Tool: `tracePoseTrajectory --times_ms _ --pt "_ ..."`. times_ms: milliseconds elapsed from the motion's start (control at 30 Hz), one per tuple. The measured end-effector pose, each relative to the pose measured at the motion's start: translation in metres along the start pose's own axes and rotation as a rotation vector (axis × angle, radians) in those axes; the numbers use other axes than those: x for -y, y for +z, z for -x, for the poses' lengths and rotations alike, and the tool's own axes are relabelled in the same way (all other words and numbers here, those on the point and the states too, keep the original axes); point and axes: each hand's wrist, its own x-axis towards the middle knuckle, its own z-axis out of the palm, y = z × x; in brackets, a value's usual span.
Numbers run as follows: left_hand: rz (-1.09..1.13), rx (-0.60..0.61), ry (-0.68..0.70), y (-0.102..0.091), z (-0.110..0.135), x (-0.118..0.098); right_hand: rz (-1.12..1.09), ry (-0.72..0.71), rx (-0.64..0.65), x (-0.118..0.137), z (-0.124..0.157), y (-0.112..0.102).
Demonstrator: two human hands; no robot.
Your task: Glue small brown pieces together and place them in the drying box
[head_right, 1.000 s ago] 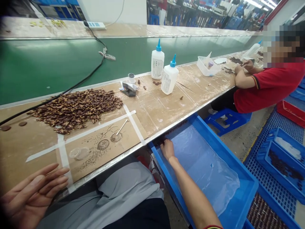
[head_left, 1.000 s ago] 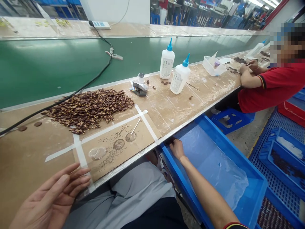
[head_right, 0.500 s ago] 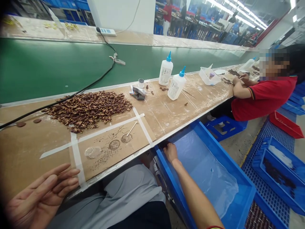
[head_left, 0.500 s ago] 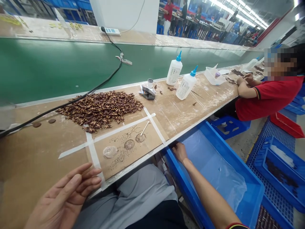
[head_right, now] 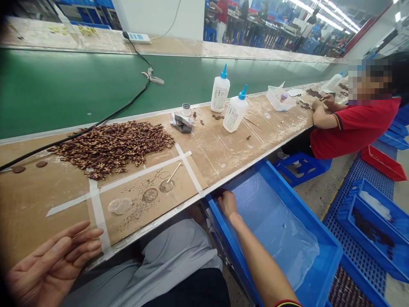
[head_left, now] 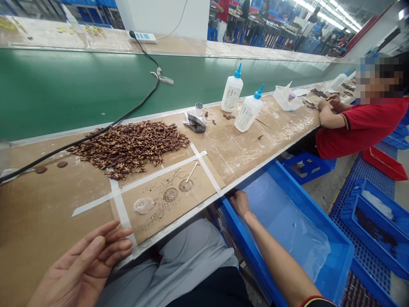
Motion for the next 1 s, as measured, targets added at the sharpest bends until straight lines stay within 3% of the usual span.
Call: tracePoseTrajectory --times_ms 200,300,400,500,567,633,700,800,900,1000 --pt "0.042 -0.021 -0.029 0.001 0.001 -0.002 -0.119 -0.023 -0.107 0.018 0.006 -0.016" --pt "0.086 0.011 -0.049 0.005 0.007 -0.007 -0.213 -0.064 -0.237 0.024 0.025 -0.045" --pt "0.134 0.06 -0.046 0.008 0.013 -0.01 -0.325 -0.083 -0.454 0.033 0.054 -0.088" --pt "0.198 0.09 -0.009 0.01 0.015 -0.008 -0.433 -0.135 -0.683 0.07 0.076 -0.13" --pt "0.224 0.119 0.009 0.011 0.015 -0.006 -0.54 -0.293 -0.749 0.116 0.078 -0.149" --pt "0.238 0.133 0.022 0.012 0.017 -0.004 -0.527 -0.517 -0.598 0.175 0.065 -0.155" --pt "0.236 0.12 0.041 0.011 0.023 -0.001 -0.333 -0.749 -0.33 0.233 0.038 -0.15" --pt "0.197 0.092 0.062 0.003 0.04 0.008 -0.093 -0.905 -0.164 0.3 -0.015 -0.134" --pt "0.188 -0.005 0.063 -0.018 0.067 0.025 0.048 -0.933 -0.118 0.332 -0.056 -0.126" --pt "0.218 -0.195 0.064 -0.048 0.103 0.044 0.143 -0.974 -0.052 0.344 -0.059 -0.131"
